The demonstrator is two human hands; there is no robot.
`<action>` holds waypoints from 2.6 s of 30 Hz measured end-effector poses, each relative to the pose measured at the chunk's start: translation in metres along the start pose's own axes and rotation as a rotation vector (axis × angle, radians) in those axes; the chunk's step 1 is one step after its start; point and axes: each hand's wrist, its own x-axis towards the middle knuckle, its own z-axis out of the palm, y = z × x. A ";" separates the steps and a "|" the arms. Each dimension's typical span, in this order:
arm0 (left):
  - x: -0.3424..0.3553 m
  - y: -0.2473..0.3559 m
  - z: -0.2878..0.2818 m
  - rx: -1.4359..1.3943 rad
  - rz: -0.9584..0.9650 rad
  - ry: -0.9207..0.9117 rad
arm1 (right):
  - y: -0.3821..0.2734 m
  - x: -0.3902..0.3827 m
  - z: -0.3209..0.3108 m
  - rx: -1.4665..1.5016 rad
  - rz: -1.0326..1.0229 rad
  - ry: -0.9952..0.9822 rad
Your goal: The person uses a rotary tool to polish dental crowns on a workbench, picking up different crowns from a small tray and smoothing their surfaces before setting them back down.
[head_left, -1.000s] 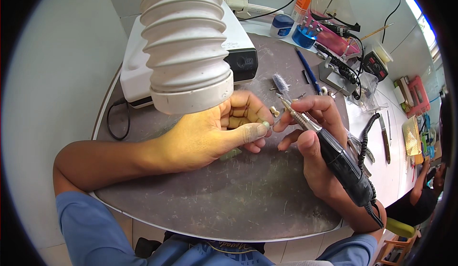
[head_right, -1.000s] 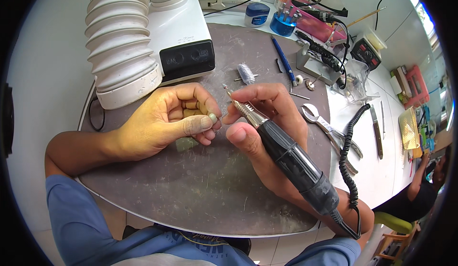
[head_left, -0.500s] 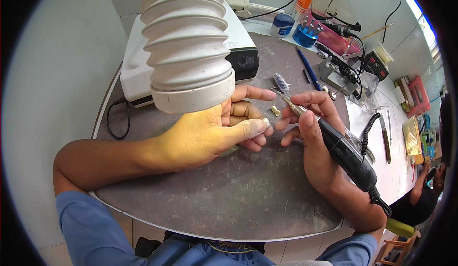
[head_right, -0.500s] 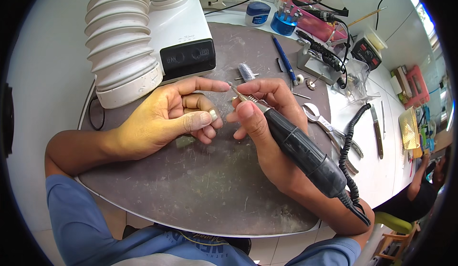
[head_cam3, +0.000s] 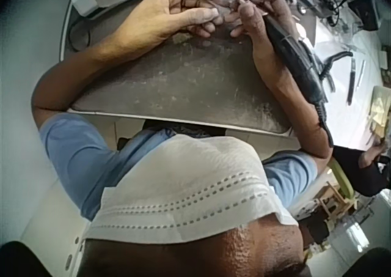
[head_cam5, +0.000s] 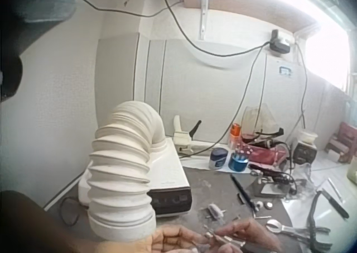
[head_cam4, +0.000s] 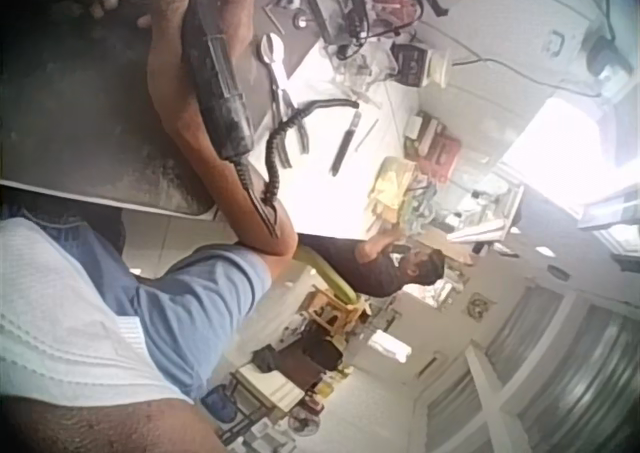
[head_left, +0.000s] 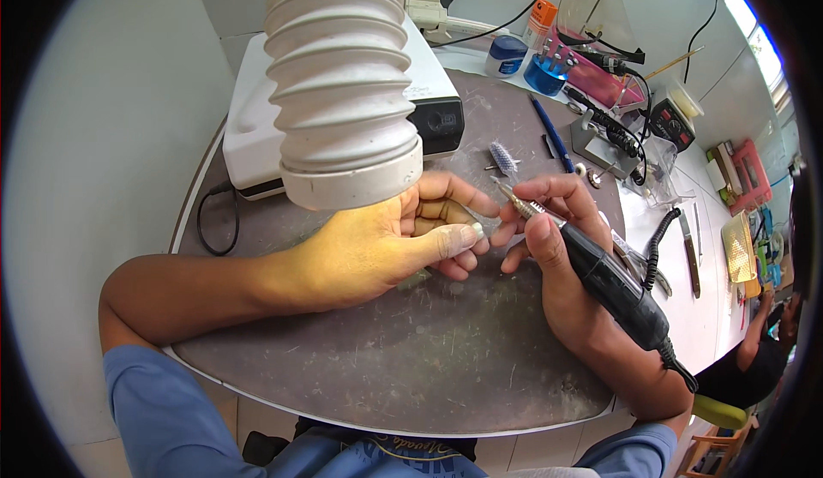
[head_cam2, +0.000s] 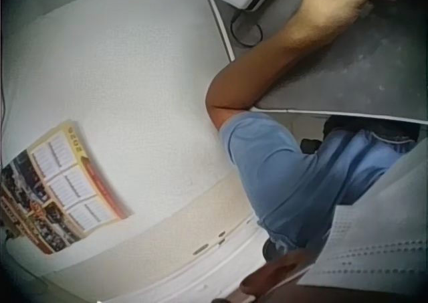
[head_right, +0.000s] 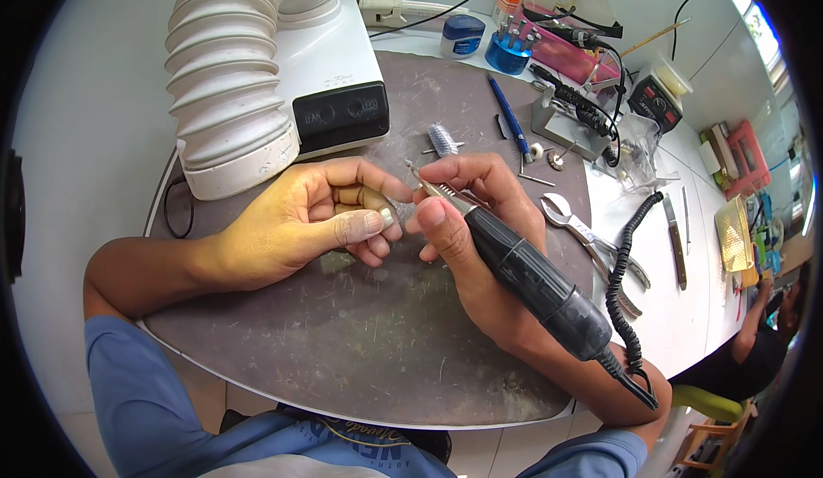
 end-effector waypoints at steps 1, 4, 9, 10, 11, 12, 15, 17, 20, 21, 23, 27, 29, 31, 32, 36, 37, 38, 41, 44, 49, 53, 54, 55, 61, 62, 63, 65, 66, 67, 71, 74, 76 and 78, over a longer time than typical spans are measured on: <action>0.000 0.000 0.001 -0.005 -0.006 -0.003 | 0.000 -0.001 0.000 -0.012 -0.004 -0.014; 0.000 0.000 0.000 0.003 -0.001 -0.010 | 0.001 -0.001 0.000 -0.013 -0.008 -0.020; 0.000 0.000 -0.001 -0.009 0.018 -0.008 | -0.001 -0.001 0.000 -0.008 -0.004 -0.020; 0.000 0.000 -0.001 -0.005 0.018 -0.009 | -0.001 -0.001 -0.001 -0.009 -0.009 -0.018; 0.001 0.001 -0.001 -0.001 0.019 -0.010 | -0.001 -0.001 -0.001 -0.009 -0.013 -0.016; 0.001 0.001 -0.001 -0.001 0.018 -0.010 | -0.002 -0.001 -0.001 -0.009 -0.013 -0.016; 0.002 0.001 -0.002 -0.049 0.015 0.012 | -0.004 -0.002 -0.001 -0.013 -0.011 0.009; 0.002 -0.002 -0.004 -0.103 -0.006 0.045 | -0.003 -0.003 0.000 -0.042 -0.003 -0.007; 0.001 -0.002 -0.004 -0.107 0.002 0.061 | -0.003 -0.002 0.000 -0.032 0.005 -0.003; 0.001 -0.002 -0.004 -0.107 0.002 0.062 | -0.003 -0.002 0.000 -0.031 0.004 -0.004; 0.001 -0.003 -0.004 -0.104 0.014 0.034 | -0.003 -0.002 -0.001 -0.031 0.007 -0.013; 0.002 -0.001 -0.004 -0.083 0.000 0.033 | -0.003 -0.003 -0.001 -0.030 0.009 -0.012; 0.002 -0.001 -0.003 -0.102 -0.004 0.052 | -0.004 -0.002 0.000 -0.035 0.008 -0.013; 0.002 -0.001 -0.003 -0.105 -0.007 0.050 | -0.004 -0.002 -0.001 -0.039 0.007 -0.012; 0.002 -0.001 -0.003 -0.108 -0.011 0.048 | -0.004 -0.003 -0.001 -0.043 0.006 -0.012; 0.002 0.001 -0.001 -0.097 -0.012 0.057 | -0.003 -0.002 -0.001 -0.042 0.003 -0.016; 0.002 0.001 -0.002 -0.093 -0.013 0.051 | -0.003 -0.003 0.000 -0.031 0.000 -0.004; 0.002 0.001 -0.002 -0.089 -0.015 0.045 | -0.003 -0.003 0.000 -0.021 -0.003 0.008; 0.001 0.003 -0.001 -0.098 -0.023 0.051 | 0.003 0.002 -0.001 0.107 0.068 0.041; 0.000 0.003 0.000 -0.109 -0.034 0.047 | 0.004 0.003 -0.003 0.106 0.058 0.064; 0.001 0.004 0.000 -0.078 -0.051 0.060 | -0.003 -0.002 0.002 0.039 0.030 0.029; 0.001 0.002 0.000 -0.081 -0.047 0.042 | -0.008 -0.002 0.001 0.092 0.088 -0.001; 0.001 0.003 0.000 -0.081 -0.047 0.042 | -0.010 -0.003 0.002 0.091 0.088 -0.001; 0.001 0.004 0.000 -0.067 -0.059 0.038 | -0.013 -0.002 0.002 0.098 0.140 0.019; -0.002 0.005 0.002 0.039 -0.038 0.048 | -0.016 -0.001 0.003 -0.058 0.227 0.031; -0.002 0.006 0.003 0.086 -0.074 0.062 | -0.016 -0.002 0.004 -0.081 0.226 0.049; -0.002 0.007 0.004 0.084 -0.075 0.059 | -0.016 -0.002 0.004 -0.083 0.228 0.051; -0.003 0.008 0.004 0.094 -0.088 0.072 | -0.015 -0.001 0.006 -0.132 0.219 0.036; -0.003 0.008 0.005 0.092 -0.090 0.073 | -0.013 -0.001 0.006 -0.130 0.222 0.035; -0.003 0.009 0.005 0.081 -0.105 0.091 | -0.012 -0.001 0.006 -0.146 0.192 0.038; -0.003 0.008 0.003 0.099 -0.110 0.065 | -0.010 -0.001 0.006 -0.196 0.151 0.037; -0.003 0.011 0.004 0.099 -0.119 0.099 | -0.009 -0.001 0.005 -0.089 0.107 0.040; -0.003 0.007 0.003 0.093 -0.105 0.085 | -0.009 -0.001 0.004 -0.124 0.113 0.025; -0.003 0.006 0.002 0.090 -0.086 0.071 | -0.010 0.000 0.004 -0.160 0.113 0.008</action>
